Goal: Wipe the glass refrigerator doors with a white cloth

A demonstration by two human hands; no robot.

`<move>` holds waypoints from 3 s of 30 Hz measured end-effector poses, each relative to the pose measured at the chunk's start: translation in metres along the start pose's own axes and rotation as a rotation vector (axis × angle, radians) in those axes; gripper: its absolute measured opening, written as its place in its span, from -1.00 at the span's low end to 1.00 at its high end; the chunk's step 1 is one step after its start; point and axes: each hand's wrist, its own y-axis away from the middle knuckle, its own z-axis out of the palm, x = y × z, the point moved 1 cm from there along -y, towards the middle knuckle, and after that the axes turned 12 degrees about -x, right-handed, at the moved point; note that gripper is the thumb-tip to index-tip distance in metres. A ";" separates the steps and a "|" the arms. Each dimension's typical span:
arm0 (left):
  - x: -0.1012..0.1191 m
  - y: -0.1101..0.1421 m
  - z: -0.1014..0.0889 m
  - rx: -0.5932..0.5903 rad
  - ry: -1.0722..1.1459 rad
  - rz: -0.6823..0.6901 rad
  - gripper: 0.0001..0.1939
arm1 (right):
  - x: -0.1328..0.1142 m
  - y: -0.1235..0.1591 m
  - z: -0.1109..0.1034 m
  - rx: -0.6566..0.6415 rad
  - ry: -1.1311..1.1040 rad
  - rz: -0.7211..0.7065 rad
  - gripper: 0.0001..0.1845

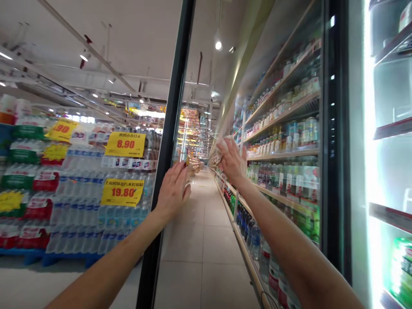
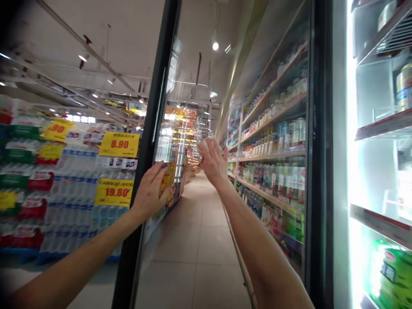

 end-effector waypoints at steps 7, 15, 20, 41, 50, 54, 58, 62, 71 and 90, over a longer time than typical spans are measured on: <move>0.021 -0.042 0.013 -0.104 -0.055 0.005 -0.49 | 0.093 0.020 -0.025 0.174 -0.032 0.581 -0.47; 0.049 -0.081 0.036 -0.079 -0.078 0.014 -0.45 | 0.121 0.071 -0.024 0.009 0.066 0.262 -0.49; 0.051 -0.079 0.046 -0.026 -0.076 -0.008 -0.43 | 0.206 0.104 -0.050 0.135 0.050 0.868 -0.41; 0.116 -0.075 0.069 -0.078 -0.021 0.108 -0.47 | 0.141 0.106 -0.029 -0.024 0.131 0.203 -0.44; 0.117 -0.072 0.070 -0.107 -0.002 0.106 -0.48 | 0.174 0.143 -0.032 0.188 0.075 0.758 -0.44; 0.122 -0.065 0.073 -0.126 0.001 0.102 -0.47 | 0.134 0.171 -0.014 0.037 0.092 0.370 -0.45; 0.130 -0.046 0.081 -0.183 -0.004 0.190 -0.46 | 0.111 0.198 -0.004 -0.098 0.102 0.038 -0.43; 0.140 -0.024 0.091 -0.207 -0.002 0.249 -0.49 | 0.129 0.205 -0.009 0.122 0.121 0.534 -0.44; 0.151 0.008 0.103 -0.176 0.040 0.256 -0.48 | 0.102 0.232 0.000 -0.013 0.097 0.218 -0.45; 0.208 0.050 0.129 -0.186 0.179 0.325 -0.60 | 0.050 0.283 0.009 0.054 -0.279 0.309 -0.44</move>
